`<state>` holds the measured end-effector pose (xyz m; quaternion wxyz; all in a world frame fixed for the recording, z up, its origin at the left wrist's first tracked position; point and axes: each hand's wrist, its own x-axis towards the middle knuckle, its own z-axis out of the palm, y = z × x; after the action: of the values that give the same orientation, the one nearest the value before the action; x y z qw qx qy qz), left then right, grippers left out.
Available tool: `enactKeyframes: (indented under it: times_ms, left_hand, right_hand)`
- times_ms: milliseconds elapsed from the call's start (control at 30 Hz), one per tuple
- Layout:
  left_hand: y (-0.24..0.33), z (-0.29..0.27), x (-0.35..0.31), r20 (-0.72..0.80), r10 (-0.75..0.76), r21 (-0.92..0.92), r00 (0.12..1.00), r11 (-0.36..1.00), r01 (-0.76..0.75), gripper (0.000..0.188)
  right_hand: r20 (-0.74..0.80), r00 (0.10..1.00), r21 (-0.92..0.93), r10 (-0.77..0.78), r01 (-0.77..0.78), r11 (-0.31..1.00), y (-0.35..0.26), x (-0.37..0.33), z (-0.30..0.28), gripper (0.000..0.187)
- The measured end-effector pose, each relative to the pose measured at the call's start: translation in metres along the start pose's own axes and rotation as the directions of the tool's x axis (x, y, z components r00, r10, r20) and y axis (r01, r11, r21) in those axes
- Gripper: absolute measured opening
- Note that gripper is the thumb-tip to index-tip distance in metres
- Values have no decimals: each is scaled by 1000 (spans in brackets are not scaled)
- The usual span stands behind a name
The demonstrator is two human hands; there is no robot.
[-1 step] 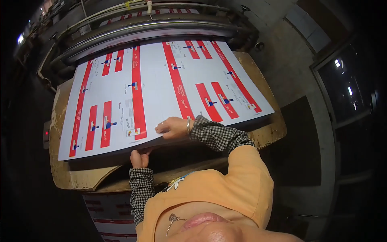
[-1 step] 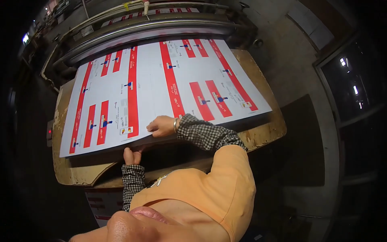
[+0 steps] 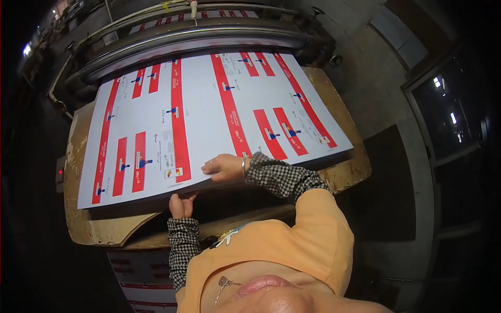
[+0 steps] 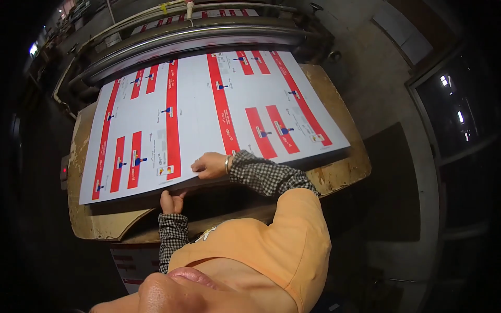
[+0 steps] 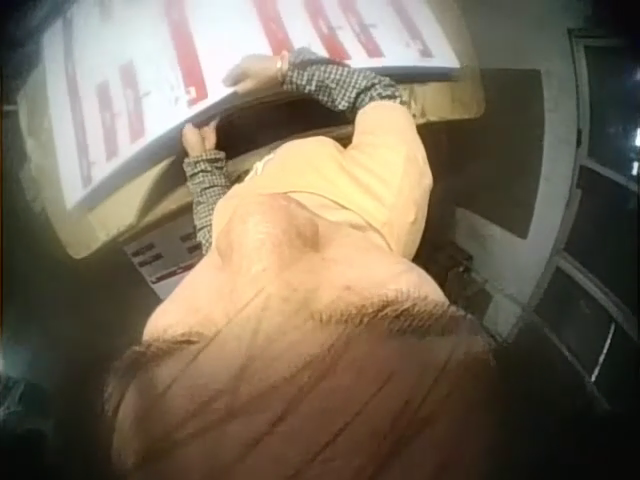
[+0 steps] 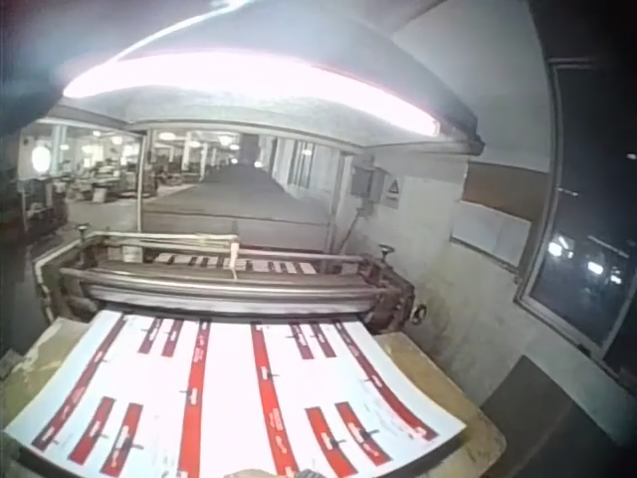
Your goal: Sorting and stacking large printed plastic or paper sheets at a production machine.
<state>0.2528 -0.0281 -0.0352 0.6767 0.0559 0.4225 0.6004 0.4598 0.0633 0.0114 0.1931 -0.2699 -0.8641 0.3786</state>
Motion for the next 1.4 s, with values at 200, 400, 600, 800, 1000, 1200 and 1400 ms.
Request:
enactKeyframes:
  times_ms: [200,400,600,800,1000,1200,1400]
  left_hand:
    - [-11,-25,-13,27,-40,-97,999,994,42,40]
    - [-10,-15,-7,-14,20,-91,1000,996,-21,39]
    - [3,-8,-13,17,-27,-27,1000,999,27,36]
    - [17,7,-14,95,-104,231,990,970,80,40]
    - [10,-2,-17,128,-25,188,992,982,1,36]
    - [9,0,-18,225,-43,141,973,990,12,34]
    - [-29,-60,29,24,-20,151,1000,988,16,32]
  right_hand:
    - [229,960,4,159,-164,986,-15,3,-2,36]
    - [172,965,15,199,-205,979,-6,-1,2,39]
    - [204,954,5,219,-224,974,-1,5,-1,37]
    - [-27,882,-55,470,-471,880,55,43,-17,44]
    - [223,934,-448,280,-157,880,10,11,19,78]
    - [358,897,-324,259,-141,936,9,5,-15,62]
    - [119,984,73,131,-141,987,-41,12,-49,33]
